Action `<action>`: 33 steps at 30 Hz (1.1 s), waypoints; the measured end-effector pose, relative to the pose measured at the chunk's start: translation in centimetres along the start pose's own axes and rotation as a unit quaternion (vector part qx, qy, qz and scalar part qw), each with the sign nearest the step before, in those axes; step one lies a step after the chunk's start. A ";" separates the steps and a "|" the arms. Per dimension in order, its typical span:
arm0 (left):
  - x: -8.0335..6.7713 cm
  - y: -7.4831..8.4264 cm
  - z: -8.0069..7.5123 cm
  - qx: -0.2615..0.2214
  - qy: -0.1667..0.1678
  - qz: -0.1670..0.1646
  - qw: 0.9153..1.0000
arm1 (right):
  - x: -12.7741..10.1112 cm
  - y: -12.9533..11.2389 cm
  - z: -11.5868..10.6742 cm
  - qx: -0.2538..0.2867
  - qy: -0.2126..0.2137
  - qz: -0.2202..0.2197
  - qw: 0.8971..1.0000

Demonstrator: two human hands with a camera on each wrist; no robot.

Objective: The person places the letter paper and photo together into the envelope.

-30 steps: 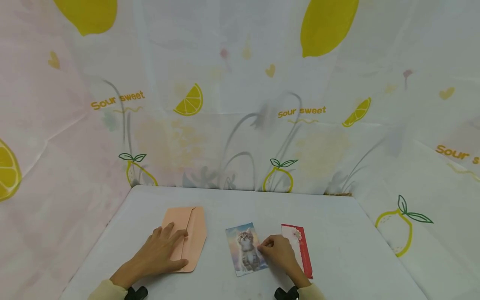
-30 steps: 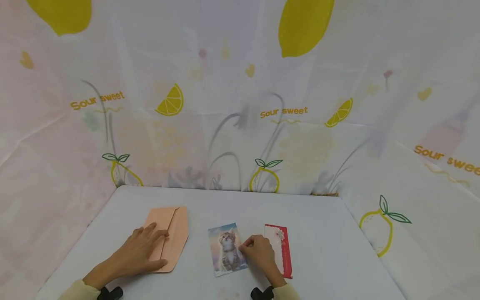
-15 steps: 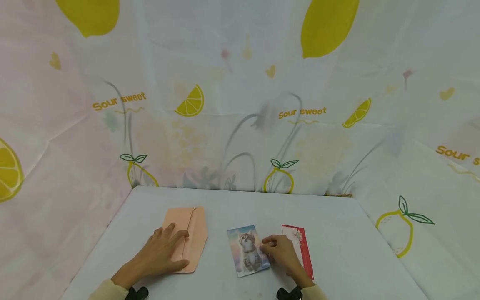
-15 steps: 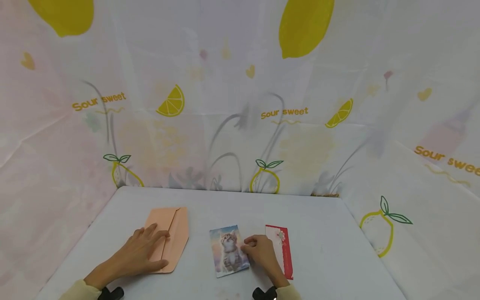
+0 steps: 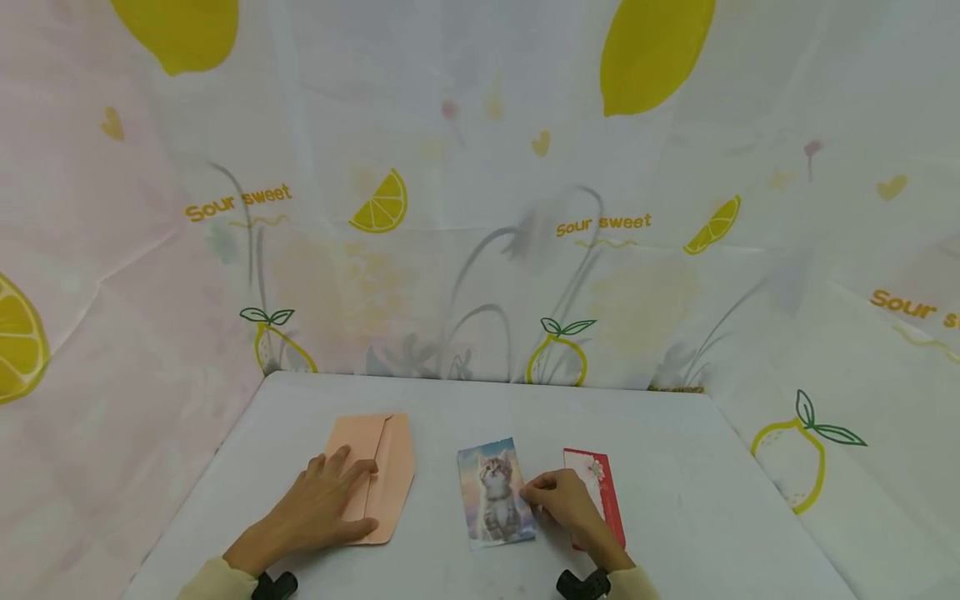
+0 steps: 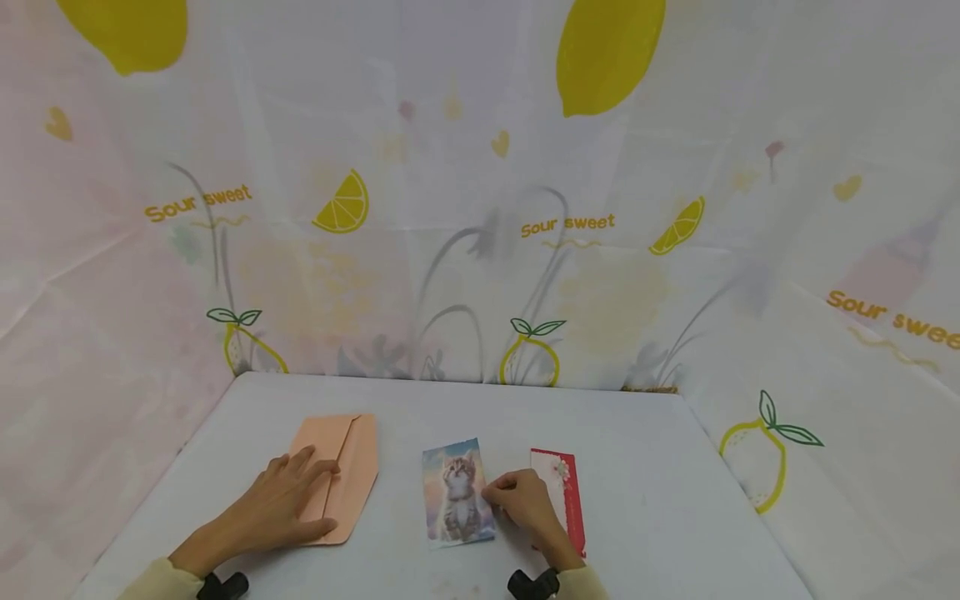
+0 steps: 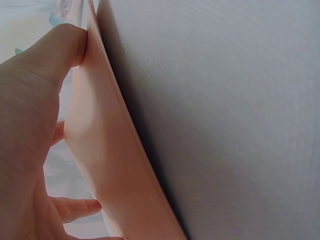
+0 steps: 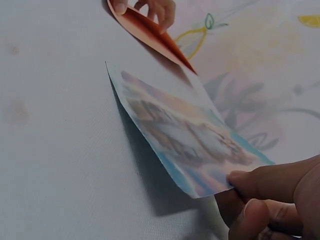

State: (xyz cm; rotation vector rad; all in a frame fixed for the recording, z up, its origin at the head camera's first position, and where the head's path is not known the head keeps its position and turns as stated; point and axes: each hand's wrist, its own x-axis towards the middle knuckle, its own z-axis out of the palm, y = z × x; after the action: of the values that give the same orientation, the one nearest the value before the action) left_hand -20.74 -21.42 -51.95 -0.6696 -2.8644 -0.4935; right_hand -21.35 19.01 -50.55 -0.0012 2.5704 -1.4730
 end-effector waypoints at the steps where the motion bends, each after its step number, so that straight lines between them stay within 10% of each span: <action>1: 0.0 0.0 0.0 0.000 0.002 0.001 1.000 | 0.0 0.1 0.0 0.004 0.000 0.002 1.000; 33: 0.0 0.0 0.2 0.005 0.016 0.007 1.000 | 0.8 -0.8 1.7 0.126 -0.017 0.035 0.991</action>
State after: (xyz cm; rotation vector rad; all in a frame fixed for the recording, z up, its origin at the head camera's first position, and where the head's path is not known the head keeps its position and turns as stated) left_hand -20.78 -21.37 -52.15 -0.6734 -2.8278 -0.4831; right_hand -21.92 17.06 -50.81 0.0967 2.3141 -1.7433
